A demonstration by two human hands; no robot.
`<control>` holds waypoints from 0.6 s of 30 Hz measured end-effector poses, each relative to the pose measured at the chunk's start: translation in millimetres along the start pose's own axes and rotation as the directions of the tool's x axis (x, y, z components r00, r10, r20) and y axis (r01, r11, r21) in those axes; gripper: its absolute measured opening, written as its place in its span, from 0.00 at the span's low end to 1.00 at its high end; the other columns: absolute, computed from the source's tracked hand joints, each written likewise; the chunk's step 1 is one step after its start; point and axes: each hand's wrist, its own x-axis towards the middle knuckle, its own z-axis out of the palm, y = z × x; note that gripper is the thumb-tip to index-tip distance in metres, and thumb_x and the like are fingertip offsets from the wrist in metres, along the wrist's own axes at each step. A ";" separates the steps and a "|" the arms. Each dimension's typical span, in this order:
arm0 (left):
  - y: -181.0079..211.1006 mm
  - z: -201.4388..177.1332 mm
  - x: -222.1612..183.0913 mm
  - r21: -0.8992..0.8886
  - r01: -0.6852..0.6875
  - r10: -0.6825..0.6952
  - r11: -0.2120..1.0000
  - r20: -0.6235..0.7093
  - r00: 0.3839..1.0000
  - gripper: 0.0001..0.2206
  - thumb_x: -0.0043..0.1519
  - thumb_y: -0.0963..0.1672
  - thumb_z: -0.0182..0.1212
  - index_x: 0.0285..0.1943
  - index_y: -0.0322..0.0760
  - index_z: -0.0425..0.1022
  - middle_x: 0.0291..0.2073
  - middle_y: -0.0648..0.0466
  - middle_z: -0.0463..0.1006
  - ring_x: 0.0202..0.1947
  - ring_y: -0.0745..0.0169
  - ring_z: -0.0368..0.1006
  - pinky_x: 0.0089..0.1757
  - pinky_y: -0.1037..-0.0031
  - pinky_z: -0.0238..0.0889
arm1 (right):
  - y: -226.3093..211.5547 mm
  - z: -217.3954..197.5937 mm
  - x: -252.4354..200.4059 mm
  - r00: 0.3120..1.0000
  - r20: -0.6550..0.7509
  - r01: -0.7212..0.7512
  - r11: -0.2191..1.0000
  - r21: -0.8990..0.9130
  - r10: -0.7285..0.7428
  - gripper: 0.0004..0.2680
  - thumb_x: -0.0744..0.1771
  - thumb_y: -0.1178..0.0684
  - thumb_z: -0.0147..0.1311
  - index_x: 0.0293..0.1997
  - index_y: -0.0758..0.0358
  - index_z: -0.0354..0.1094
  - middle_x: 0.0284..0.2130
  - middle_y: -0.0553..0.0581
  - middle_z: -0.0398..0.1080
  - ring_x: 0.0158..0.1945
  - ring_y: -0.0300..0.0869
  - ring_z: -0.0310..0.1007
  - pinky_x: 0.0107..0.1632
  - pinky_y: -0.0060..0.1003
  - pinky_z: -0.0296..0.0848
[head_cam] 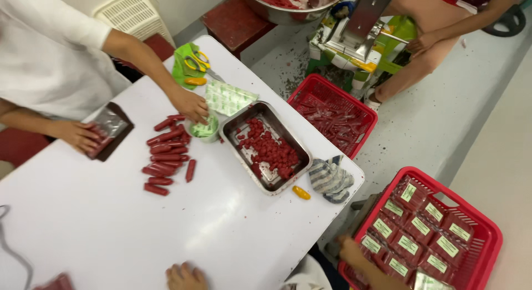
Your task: The person packs hotdogs into plastic bags by hand, applies adhesive labels to the bags, and places the finished packs into a red plastic crate.
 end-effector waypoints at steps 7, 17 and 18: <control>24.8 -57.0 86.6 0.284 -0.022 -0.268 0.959 0.926 0.264 0.56 0.49 0.66 0.72 0.80 0.67 0.33 0.82 0.60 0.24 0.81 0.60 0.27 0.62 0.42 0.56 | 27.9 -130.8 -14.7 0.895 0.008 -0.445 0.889 0.103 0.447 0.05 0.54 0.64 0.53 0.25 0.66 0.73 0.22 0.57 0.74 0.29 0.45 0.74 0.34 0.46 0.64; 185.1 -123.9 47.7 0.179 0.958 -0.848 0.224 0.521 0.101 0.33 0.62 0.49 0.55 0.77 0.37 0.54 0.73 0.40 0.53 0.64 0.26 0.61 0.56 0.36 0.58 | 133.5 -267.1 38.7 0.896 0.058 -0.439 0.897 -0.047 0.441 0.10 0.60 0.51 0.55 0.40 0.54 0.81 0.40 0.57 0.77 0.47 0.49 0.74 0.51 0.41 0.67; 215.6 -134.4 36.5 0.244 0.959 -0.824 0.145 0.566 -0.019 0.33 0.62 0.49 0.52 0.77 0.37 0.53 0.71 0.36 0.54 0.63 0.24 0.62 0.58 0.38 0.57 | 168.4 -284.3 58.1 0.889 0.080 -0.435 0.886 -0.163 0.451 0.12 0.60 0.47 0.57 0.42 0.50 0.83 0.44 0.56 0.80 0.52 0.49 0.77 0.56 0.40 0.69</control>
